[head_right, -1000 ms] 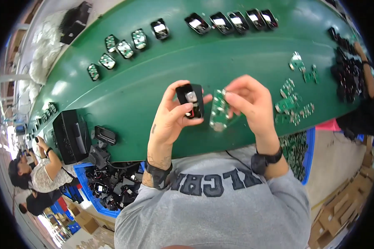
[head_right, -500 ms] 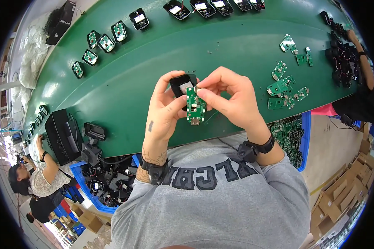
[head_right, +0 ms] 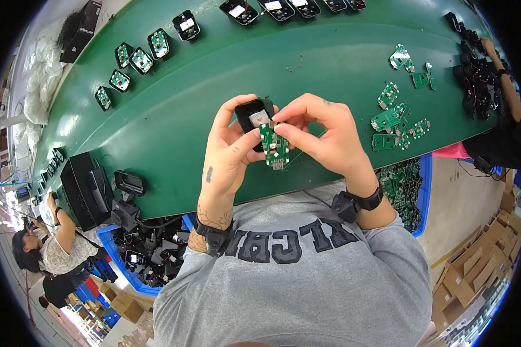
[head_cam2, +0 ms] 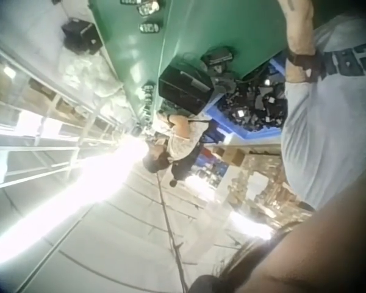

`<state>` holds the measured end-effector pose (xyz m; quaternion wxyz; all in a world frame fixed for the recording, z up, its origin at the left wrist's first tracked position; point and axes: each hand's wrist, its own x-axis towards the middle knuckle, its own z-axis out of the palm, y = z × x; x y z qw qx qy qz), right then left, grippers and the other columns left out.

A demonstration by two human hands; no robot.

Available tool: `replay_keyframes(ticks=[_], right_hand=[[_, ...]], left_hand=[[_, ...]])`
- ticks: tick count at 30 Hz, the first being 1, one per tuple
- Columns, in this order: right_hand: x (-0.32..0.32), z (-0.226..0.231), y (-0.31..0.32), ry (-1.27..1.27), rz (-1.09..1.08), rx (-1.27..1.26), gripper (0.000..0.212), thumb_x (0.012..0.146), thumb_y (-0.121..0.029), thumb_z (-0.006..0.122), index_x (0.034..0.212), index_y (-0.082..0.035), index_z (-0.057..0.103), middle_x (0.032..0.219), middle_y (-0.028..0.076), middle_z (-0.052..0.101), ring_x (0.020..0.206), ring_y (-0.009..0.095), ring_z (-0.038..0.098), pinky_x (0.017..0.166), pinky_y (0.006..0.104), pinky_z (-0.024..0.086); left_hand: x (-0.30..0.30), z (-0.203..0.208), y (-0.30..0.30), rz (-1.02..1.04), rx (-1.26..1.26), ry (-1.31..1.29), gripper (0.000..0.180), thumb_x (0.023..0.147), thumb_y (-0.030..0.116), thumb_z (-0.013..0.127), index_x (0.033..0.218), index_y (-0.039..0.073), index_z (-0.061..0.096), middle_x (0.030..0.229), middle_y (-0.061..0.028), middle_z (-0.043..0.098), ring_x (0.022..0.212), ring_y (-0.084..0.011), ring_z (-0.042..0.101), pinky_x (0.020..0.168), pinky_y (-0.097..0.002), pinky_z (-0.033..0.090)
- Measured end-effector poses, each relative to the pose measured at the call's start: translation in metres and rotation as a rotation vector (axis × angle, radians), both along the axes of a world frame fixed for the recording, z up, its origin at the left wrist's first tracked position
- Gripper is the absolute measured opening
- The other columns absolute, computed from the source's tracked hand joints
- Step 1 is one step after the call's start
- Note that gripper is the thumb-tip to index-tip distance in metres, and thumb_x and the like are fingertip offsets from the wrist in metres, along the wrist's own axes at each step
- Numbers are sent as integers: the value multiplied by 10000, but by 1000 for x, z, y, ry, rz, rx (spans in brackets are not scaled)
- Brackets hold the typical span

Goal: The person picks up a black housing and a circuit board, fits the board into the housing, and presses a small white component into place. They then place the assembled unit onto the conveyor belt and repeat the process with new components.

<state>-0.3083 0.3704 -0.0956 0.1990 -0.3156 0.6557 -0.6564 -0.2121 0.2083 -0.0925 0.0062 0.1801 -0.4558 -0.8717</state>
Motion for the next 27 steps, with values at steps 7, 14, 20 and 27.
replay_keyframes(ticks=[7, 14, 20, 27], right_hand=[[-6, 1, -8, 506, -196, -14, 216, 725, 73, 728, 920, -9, 681, 824, 66, 668, 694, 164, 596, 629, 271, 461], [-2, 3, -13, 812, -354, -59, 238, 662, 2, 778, 880, -55, 700, 807, 47, 653, 805, 246, 613, 688, 337, 501], [5, 0, -11, 805, -384, 34, 172, 728, -19, 740, 886, -49, 682, 861, 47, 670, 932, 282, 610, 904, 488, 474], [6, -4, -5, 854, -456, 120, 172, 732, -7, 729, 890, -65, 689, 934, 66, 658, 1008, 290, 587, 933, 500, 460]], left_hand=[[3, 10, 1, -58, 107, 5, 676, 802, -70, 495, 1447, 70, 350, 1237, -157, 557, 1097, -231, 606, 851, -376, 594], [6, 6, 10, -65, 14, 139, 792, 742, -107, 547, 1478, 59, 307, 1289, -174, 516, 1146, -255, 576, 923, -406, 550], [6, 10, 16, -121, -18, 123, 832, 766, -112, 618, 1499, 65, 268, 1284, -173, 518, 1129, -237, 582, 932, -402, 541], [7, 12, 20, -96, 34, 76, 782, 808, -75, 639, 1490, 64, 282, 1270, -189, 525, 1123, -243, 585, 922, -407, 548]])
